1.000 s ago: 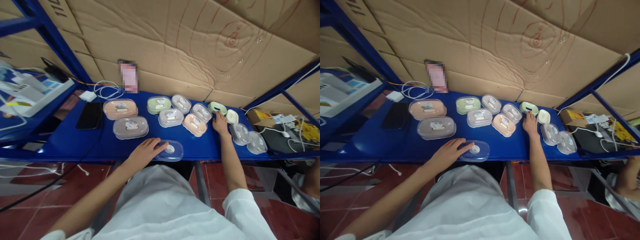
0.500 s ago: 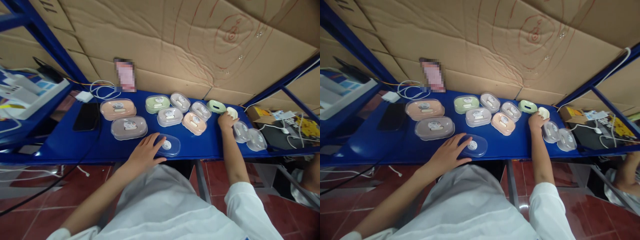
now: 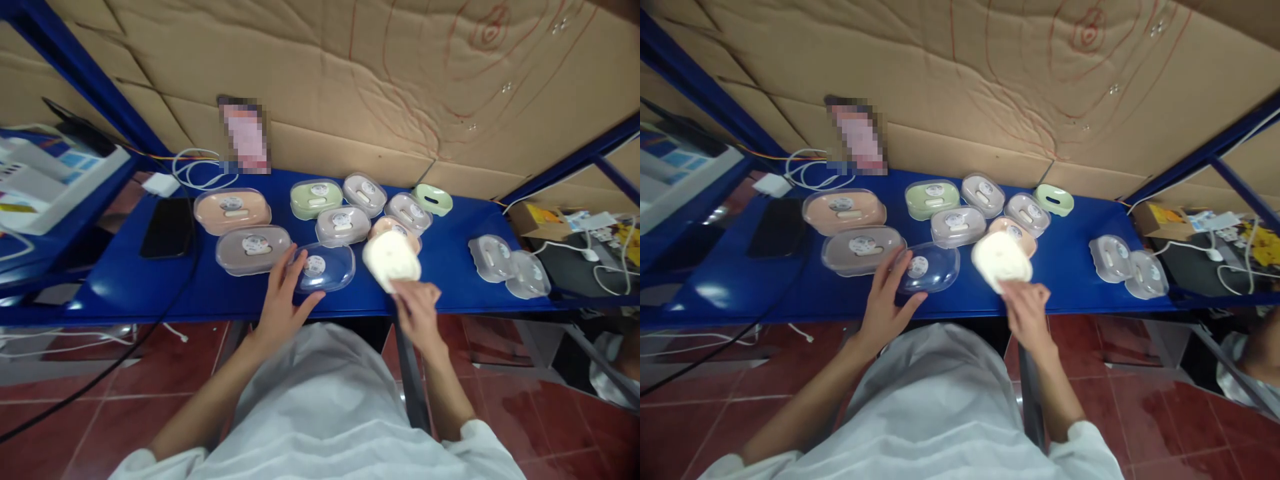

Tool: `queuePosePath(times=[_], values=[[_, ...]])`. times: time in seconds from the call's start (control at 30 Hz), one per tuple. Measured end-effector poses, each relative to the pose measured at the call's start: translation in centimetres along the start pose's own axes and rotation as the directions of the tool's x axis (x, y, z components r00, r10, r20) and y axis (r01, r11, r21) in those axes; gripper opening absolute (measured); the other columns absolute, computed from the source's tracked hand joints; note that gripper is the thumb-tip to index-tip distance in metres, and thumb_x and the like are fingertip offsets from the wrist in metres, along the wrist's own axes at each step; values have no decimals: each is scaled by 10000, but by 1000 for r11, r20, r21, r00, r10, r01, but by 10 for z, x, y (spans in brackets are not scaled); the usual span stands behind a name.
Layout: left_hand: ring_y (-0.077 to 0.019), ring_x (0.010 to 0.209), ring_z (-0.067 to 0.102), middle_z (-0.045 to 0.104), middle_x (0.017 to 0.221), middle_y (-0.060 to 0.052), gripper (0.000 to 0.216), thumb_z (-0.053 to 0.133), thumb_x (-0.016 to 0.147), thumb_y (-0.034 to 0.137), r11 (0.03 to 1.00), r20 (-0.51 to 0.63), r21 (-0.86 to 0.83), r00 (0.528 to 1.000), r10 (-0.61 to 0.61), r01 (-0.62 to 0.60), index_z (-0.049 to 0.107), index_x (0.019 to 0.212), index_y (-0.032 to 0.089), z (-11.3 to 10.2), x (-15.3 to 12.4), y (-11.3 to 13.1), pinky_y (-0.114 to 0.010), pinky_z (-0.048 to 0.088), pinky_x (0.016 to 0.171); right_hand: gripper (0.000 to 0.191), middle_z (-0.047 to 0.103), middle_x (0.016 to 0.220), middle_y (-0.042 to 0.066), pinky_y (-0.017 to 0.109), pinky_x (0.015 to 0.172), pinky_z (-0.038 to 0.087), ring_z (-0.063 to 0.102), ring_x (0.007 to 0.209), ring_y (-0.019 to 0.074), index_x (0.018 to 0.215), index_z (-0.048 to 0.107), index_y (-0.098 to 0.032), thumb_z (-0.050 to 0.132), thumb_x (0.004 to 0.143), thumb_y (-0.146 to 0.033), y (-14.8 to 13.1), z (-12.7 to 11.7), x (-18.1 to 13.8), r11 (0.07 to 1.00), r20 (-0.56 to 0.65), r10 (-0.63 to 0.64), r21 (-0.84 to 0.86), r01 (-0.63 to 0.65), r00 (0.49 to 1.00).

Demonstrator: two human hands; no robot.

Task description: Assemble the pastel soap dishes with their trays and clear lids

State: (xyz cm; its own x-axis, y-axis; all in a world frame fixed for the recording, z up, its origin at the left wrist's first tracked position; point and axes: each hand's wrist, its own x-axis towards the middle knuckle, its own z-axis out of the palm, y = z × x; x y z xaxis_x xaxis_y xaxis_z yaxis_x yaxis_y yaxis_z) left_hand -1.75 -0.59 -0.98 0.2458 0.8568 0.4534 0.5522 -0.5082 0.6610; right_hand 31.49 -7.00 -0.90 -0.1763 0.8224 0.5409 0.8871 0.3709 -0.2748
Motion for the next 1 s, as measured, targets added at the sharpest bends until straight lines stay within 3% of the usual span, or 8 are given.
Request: queuePosePath(times=[0.07, 0.13, 0.33, 0.47, 0.63, 0.73, 0.8, 1.0], values=[[-364, 1592, 411, 350, 1726, -156, 725, 621, 1061, 479, 1000, -39, 6, 999, 13, -12, 299, 1696, 341, 1, -1, 0, -595, 411, 1288, 498, 772, 1243, 50, 449, 1043, 484, 700, 1175, 248, 1506, 613, -343, 509, 1066, -135, -28, 13, -9, 988, 178, -130, 102, 113, 975], [-367, 1587, 416, 363, 1718, -161, 727, 638, 1054, 481, 1000, -27, 18, 999, 20, -19, 317, 1690, 336, 3, -1, 0, -596, 402, 1291, 496, 761, 1285, 57, 447, 1058, 501, 687, 1225, 245, 1510, 608, -325, 485, 1073, -126, -36, 21, -4, 977, 225, -162, 170, 125, 961], [-361, 1528, 489, 464, 1662, -166, 669, 676, 1024, 523, 999, 12, 33, 1000, 21, -22, 438, 1608, 298, 10, 12, 5, -597, 427, 1263, 296, 696, 1257, 112, 515, 1087, 551, 650, 1325, 305, 1346, 654, -287, 592, 1059, -257, -29, 31, 27, 977, -2, -55, 208, 54, 998], [-335, 1459, 559, 546, 1599, -149, 592, 660, 1032, 535, 998, -5, 32, 998, 55, -54, 505, 1544, 282, 13, 28, 7, -559, 459, 1238, 379, 666, 1414, 147, 532, 1120, 530, 626, 1369, 328, 1426, 607, -257, 627, 1053, -315, -24, 21, 37, 992, 11, -81, 98, 79, 997], [-338, 1415, 601, 595, 1554, -147, 552, 649, 1044, 506, 992, 38, 97, 997, 72, -76, 537, 1526, 264, 8, 14, -5, -542, 494, 1206, 326, 727, 1341, 117, 549, 1156, 483, 651, 1326, 305, 1336, 689, -235, 489, 1079, -232, 57, -32, 79, 994, -281, 27, -96, -56, 959], [-343, 1432, 593, 583, 1576, -159, 573, 626, 1058, 495, 987, 69, 134, 994, 83, -92, 505, 1560, 245, 6, 0, -11, -537, 501, 1204, 393, 715, 1367, 180, 516, 1157, 463, 633, 1338, 298, 1333, 689, -163, 403, 1064, -197, 126, -38, 123, 946, -130, 182, -247, -209, 975], [-345, 1432, 597, 580, 1582, -164, 582, 610, 1066, 491, 983, 74, 152, 993, 95, -106, 489, 1577, 240, 7, -5, -13, -539, 507, 1198, 390, 694, 1406, 218, 517, 1128, 464, 627, 1329, 325, 1348, 676, -126, 521, 999, -202, 159, -23, 149, 909, -20, 279, -318, -271, 960], [-379, 1458, 580, 549, 1620, -187, 646, 620, 1060, 494, 971, 73, 211, 993, 97, -110, 445, 1626, 235, 14, -3, -13, -588, 512, 1185, 376, 734, 1151, 228, 485, 1026, 432, 650, 1115, 294, 1112, 733, -86, 503, 1051, -377, 172, -1, 165, 859, -101, 373, -339, -384, 922]])
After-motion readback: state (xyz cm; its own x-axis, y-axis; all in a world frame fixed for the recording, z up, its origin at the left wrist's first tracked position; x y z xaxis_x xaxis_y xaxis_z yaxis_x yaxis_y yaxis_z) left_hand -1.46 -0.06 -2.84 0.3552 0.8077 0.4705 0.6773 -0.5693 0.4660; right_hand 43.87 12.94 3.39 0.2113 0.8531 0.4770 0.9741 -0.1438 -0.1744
